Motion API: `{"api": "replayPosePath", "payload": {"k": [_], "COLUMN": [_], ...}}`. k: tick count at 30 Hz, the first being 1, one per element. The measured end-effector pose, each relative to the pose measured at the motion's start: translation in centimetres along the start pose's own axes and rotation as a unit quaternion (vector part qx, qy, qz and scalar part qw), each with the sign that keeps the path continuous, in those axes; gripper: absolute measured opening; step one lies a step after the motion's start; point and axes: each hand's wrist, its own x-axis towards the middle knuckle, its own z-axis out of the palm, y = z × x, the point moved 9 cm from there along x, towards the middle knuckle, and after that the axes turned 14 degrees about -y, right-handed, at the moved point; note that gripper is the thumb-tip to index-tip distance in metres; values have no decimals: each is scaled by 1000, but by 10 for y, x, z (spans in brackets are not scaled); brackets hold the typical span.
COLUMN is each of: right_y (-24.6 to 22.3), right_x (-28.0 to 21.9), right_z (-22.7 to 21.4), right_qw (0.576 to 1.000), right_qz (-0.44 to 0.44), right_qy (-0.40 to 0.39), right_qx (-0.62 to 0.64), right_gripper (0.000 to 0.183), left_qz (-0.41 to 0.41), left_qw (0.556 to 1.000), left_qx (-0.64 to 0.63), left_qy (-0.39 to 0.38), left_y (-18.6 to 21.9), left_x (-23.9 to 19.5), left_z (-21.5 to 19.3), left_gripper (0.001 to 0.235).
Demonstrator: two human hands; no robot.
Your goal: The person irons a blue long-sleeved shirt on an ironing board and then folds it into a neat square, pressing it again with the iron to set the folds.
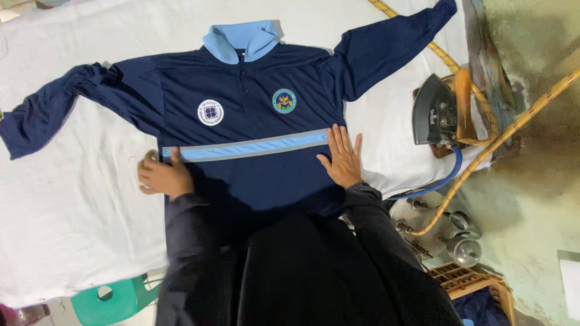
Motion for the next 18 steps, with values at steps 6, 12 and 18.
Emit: {"api": "replayPosePath", "payload": {"k": [6,12,18], "right_y": [5,10,5], "right_x": [2,5,2], "right_z": [4,9,0], "right_qw": [1000,999,999], "right_qz": [11,18,-4], "right_qy": [-24,-31,30], "right_qx": [-3,-8,-32], "right_gripper": [82,85,86], "left_qz": [81,38,485], "left_qw": [996,998,861], "left_qx": [-15,-5,-43], "left_qy": [-18,-58,-147], "left_y": [-72,38,243], "left_x": [72,22,-145], "left_z": [55,-56,4], "left_gripper": [46,75,55]}}
